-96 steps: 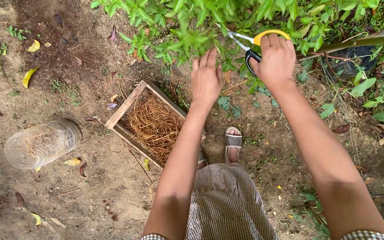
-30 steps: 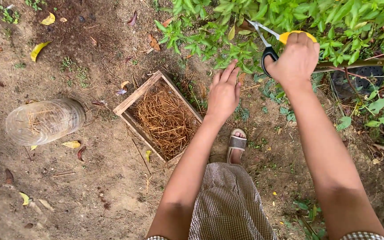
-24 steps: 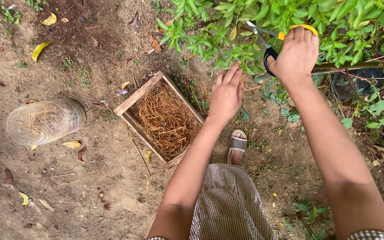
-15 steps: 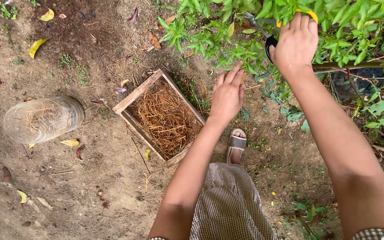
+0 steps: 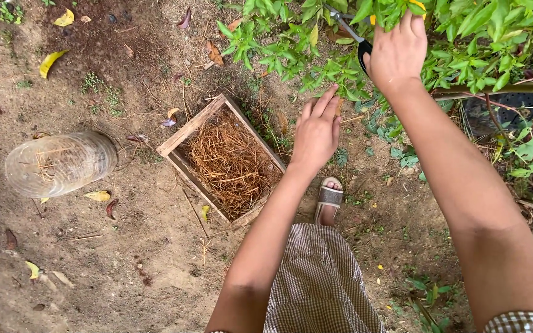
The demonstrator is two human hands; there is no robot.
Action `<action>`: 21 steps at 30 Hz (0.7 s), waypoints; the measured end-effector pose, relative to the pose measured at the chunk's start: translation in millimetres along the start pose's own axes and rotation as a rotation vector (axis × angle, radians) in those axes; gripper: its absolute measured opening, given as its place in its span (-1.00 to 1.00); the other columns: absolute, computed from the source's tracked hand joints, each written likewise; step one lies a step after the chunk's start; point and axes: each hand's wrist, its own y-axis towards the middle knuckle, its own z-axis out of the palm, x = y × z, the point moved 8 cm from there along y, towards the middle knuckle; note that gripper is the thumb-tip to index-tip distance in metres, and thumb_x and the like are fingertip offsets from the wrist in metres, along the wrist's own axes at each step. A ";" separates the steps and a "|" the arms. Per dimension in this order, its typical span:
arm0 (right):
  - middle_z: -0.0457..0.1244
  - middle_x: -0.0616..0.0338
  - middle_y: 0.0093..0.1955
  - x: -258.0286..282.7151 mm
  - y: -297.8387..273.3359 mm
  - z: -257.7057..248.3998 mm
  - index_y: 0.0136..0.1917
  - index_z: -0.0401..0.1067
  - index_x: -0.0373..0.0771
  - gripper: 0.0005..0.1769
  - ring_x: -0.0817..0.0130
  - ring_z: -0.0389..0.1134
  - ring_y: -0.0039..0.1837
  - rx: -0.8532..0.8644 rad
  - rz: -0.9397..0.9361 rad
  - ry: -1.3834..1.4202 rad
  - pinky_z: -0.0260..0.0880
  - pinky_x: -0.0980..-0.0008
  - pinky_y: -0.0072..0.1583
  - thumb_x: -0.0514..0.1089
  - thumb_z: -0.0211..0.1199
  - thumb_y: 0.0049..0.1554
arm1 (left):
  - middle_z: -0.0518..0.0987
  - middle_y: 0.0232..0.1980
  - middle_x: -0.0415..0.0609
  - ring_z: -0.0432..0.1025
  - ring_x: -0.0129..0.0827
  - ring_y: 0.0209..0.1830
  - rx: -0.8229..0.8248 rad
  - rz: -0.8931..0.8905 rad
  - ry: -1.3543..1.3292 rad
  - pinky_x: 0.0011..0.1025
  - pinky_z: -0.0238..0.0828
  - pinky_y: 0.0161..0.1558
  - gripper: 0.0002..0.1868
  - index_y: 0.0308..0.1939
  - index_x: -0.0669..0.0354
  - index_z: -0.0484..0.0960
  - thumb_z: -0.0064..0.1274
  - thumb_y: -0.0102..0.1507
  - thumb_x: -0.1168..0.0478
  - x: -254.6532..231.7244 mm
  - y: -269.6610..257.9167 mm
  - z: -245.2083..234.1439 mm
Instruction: Pruning leaves and branches from plants in a garden using a pair of scissors.
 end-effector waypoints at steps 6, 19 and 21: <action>0.38 0.12 -0.09 6.3 5.2 5.3 0.05 0.52 -0.15 -0.48 0.21 0.31 0.18 -0.096 -0.008 0.109 0.05 0.24 0.31 0.30 0.39 0.08 | 0.26 0.55 -0.11 0.29 -0.03 0.41 0.009 -0.008 -0.003 -0.01 0.25 0.40 -0.53 0.33 0.29 0.47 0.01 0.32 0.28 -4.9 -0.3 -7.8; 0.34 0.09 -0.28 -12.2 -40.5 -5.4 -0.06 0.49 -0.26 -0.56 0.18 0.37 -0.11 -0.041 0.074 0.472 0.25 0.22 0.12 0.17 0.43 0.15 | 0.29 0.55 -0.14 0.27 -0.06 0.44 -0.014 0.012 0.030 0.00 0.19 0.45 -0.53 0.33 0.26 0.49 0.02 0.32 0.29 -6.4 -4.8 -6.1; 0.35 -0.01 -0.01 -30.4 -71.5 -65.3 0.00 0.46 -0.30 -0.42 0.10 0.39 0.12 -0.349 0.139 0.605 0.28 0.21 0.21 0.22 0.50 0.02 | 0.29 0.54 -0.09 0.27 -0.06 0.44 0.012 0.003 0.007 -0.03 0.21 0.44 -0.52 0.34 0.28 0.48 0.04 0.33 0.27 -8.8 -5.9 -8.6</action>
